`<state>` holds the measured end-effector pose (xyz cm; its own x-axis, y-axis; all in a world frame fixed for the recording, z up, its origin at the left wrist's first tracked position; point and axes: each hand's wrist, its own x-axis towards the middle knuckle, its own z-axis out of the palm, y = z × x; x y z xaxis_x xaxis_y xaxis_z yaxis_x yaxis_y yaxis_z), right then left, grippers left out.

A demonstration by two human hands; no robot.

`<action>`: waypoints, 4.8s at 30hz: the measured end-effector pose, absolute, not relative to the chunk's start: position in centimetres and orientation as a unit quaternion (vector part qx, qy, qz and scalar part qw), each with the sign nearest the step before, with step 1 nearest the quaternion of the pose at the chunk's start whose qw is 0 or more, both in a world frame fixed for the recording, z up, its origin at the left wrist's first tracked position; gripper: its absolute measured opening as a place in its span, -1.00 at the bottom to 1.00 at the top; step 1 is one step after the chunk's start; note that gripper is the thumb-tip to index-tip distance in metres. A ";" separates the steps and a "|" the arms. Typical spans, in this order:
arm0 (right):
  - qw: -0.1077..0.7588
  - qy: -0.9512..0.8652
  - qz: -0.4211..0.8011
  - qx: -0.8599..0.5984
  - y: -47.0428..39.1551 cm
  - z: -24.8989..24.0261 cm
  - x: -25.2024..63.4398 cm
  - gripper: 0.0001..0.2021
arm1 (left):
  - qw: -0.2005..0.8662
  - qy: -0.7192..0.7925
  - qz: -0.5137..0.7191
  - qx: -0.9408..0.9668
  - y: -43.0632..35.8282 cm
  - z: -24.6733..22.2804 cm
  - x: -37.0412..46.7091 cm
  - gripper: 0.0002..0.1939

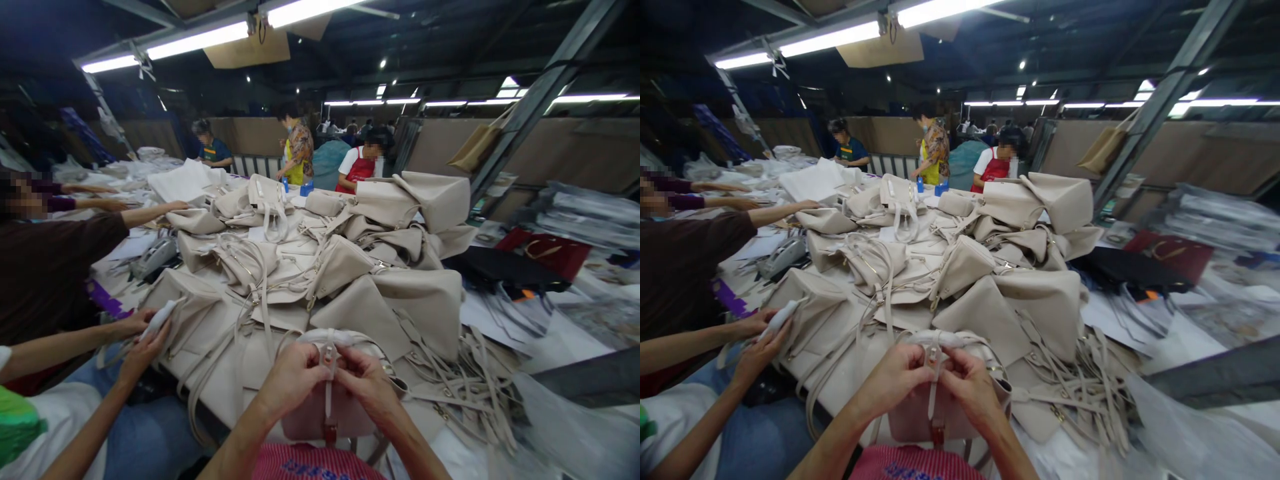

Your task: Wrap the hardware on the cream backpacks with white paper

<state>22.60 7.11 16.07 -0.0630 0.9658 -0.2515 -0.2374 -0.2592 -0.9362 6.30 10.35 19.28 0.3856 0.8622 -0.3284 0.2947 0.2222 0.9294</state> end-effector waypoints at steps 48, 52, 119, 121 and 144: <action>0.501 -0.263 0.674 -0.474 6.6 16.1 22.8 -0.54 | 0.661 0.419 0.281 0.556 8.8 18.5 8.5 -0.83; 0.511 -0.215 0.698 -0.453 6.5 16.0 22.9 -0.60 | 0.634 0.430 0.263 0.587 8.4 18.2 8.5 -0.81; 0.509 -0.346 0.664 -0.424 5.9 14.7 23.9 -0.50 | 0.839 0.363 0.282 0.292 7.2 17.0 7.5 -0.43; 0.496 -0.359 0.667 -0.425 5.9 14.7 23.9 -0.52 | 0.852 0.344 0.294 0.263 7.6 17.1 6.5 -0.50; 0.464 -0.475 0.483 -0.572 6.0 15.5 21.7 -0.89 | 0.074 0.427 0.454 0.778 8.2 17.9 8.0 -0.82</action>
